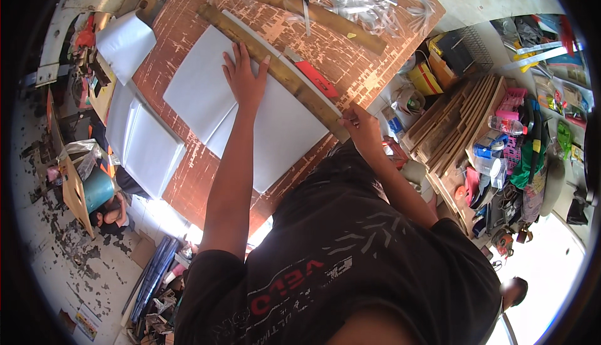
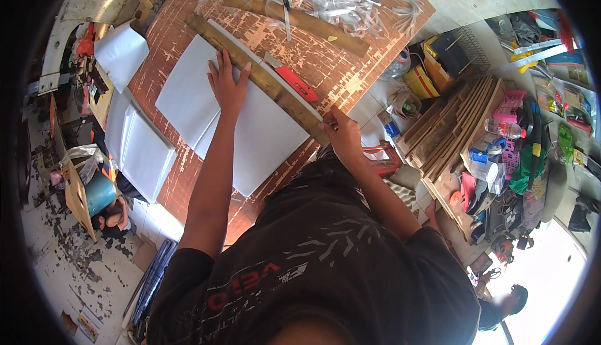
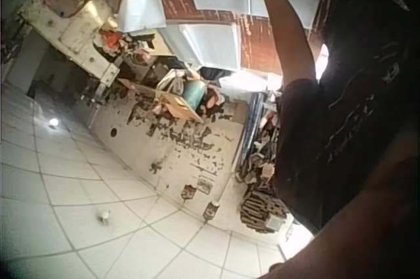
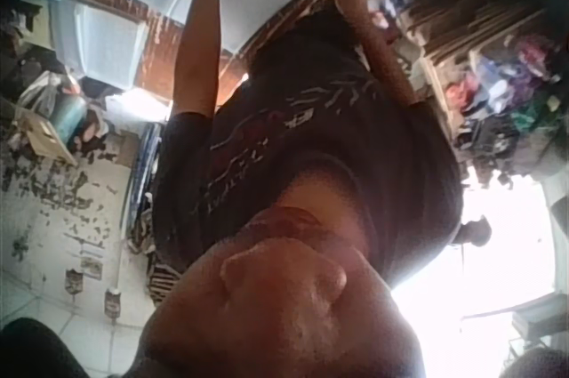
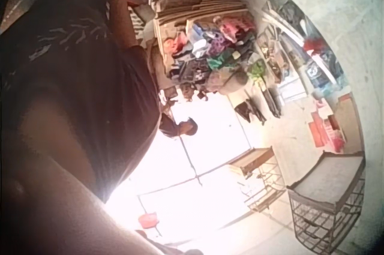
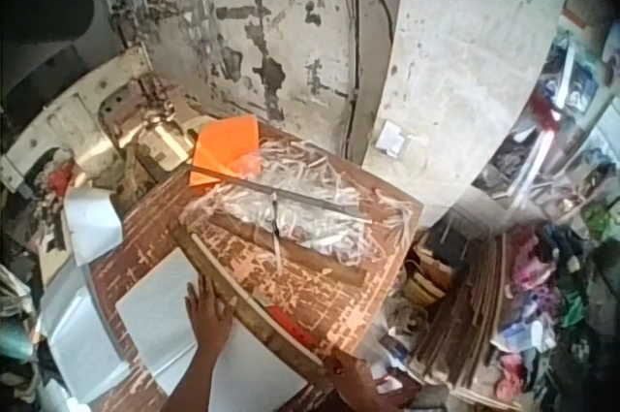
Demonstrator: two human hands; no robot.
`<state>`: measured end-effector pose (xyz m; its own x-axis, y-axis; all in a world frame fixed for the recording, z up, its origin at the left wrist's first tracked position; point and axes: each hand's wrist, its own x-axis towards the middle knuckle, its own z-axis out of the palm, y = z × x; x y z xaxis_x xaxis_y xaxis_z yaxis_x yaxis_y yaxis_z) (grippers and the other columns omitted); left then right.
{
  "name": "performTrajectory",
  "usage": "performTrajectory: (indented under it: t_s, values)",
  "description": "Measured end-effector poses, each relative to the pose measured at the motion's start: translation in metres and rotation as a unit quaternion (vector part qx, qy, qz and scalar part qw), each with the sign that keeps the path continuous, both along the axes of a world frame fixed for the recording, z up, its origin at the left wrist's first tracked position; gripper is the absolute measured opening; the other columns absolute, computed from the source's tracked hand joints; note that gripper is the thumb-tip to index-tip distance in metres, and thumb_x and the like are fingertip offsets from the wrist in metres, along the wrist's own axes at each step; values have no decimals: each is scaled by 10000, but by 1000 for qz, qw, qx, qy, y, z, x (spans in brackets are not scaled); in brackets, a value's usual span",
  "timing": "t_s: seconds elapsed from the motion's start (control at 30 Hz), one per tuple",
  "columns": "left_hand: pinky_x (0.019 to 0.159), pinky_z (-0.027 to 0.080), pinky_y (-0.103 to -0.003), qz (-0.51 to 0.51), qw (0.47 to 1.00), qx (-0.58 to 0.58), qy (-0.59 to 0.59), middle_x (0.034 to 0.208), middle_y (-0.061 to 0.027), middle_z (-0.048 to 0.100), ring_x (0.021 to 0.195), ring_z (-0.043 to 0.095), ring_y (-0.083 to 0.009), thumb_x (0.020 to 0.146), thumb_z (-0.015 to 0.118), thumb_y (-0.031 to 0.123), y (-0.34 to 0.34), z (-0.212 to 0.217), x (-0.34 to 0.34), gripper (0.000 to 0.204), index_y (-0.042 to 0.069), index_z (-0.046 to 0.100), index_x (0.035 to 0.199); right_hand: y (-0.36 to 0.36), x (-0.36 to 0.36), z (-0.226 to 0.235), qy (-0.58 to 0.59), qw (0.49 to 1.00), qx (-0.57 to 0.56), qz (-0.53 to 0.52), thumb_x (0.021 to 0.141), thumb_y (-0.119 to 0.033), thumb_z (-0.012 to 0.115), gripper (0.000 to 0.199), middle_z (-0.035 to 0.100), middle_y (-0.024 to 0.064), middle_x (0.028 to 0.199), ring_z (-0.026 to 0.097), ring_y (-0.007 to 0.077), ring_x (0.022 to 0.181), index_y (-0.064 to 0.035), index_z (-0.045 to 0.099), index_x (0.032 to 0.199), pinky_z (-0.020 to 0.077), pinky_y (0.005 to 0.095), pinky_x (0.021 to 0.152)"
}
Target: The person cuts white plastic sheets with a utility knife and a ruler, then folds and stacks the cut pieces.
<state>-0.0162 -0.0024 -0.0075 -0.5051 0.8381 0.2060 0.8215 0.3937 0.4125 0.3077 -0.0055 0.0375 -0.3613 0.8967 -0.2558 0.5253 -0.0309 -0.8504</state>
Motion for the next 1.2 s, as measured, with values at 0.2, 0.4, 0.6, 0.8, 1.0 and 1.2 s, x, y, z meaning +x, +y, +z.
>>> performTrajectory:
  t_s: [0.2, 0.4, 0.6, 0.8, 1.0, 1.2]
  values:
    - [1232, 111, -555, 6, 1000, -2, 8, 1656, -135, 279, 1535, 152, -430, 966, 589, 535, -2, 2, -3, 798, 101, 326, 1582, 0, -3, -1, -24, 999, 27, 11, 835, -76, 772, 195, 717, 111, 848, 711, 249, 785, -3, 617, 928, 562, 372, 722]
    - [1224, 149, -571, 8, 1000, -9, 13, 1656, -141, 267, 1529, 160, -435, 957, 600, 525, -1, 3, -1, 813, 80, 322, 1578, 1, 0, -2, -20, 999, 11, 22, 849, -152, 779, 227, 722, 96, 855, 708, 230, 795, -1, 645, 953, 559, 353, 751]
    - [1238, 120, -557, 13, 1000, -17, 11, 1665, -131, 245, 1540, 129, -421, 962, 586, 525, -2, 3, -2, 820, 66, 306, 1580, 1, -2, -2, -16, 1000, 14, 18, 829, -74, 786, 226, 722, 103, 857, 714, 223, 780, 10, 636, 976, 565, 348, 713]
    - [1230, 107, -575, 15, 1000, -17, 15, 1672, -107, 244, 1542, 130, -421, 960, 589, 537, -3, 2, -2, 819, 128, 282, 1600, 4, -3, -4, -8, 1000, 0, 30, 828, -66, 788, 210, 718, 94, 845, 708, 206, 772, 15, 634, 946, 574, 333, 716]
    - [1232, 101, -572, 19, 999, -38, 8, 1675, -89, 240, 1544, 123, -417, 972, 562, 550, 0, 5, 0, 805, 139, 276, 1602, 3, -1, -5, -4, 999, 8, 32, 829, -58, 785, 208, 710, 89, 834, 704, 200, 766, 14, 631, 948, 571, 328, 694]
    - [1233, 94, -569, 19, 999, -37, 15, 1675, -88, 238, 1544, 120, -416, 982, 549, 552, 0, 3, 0, 798, 134, 271, 1603, 3, -2, -4, 2, 1000, 5, 19, 831, -73, 784, 213, 713, 93, 839, 706, 202, 768, 16, 627, 944, 566, 332, 689]
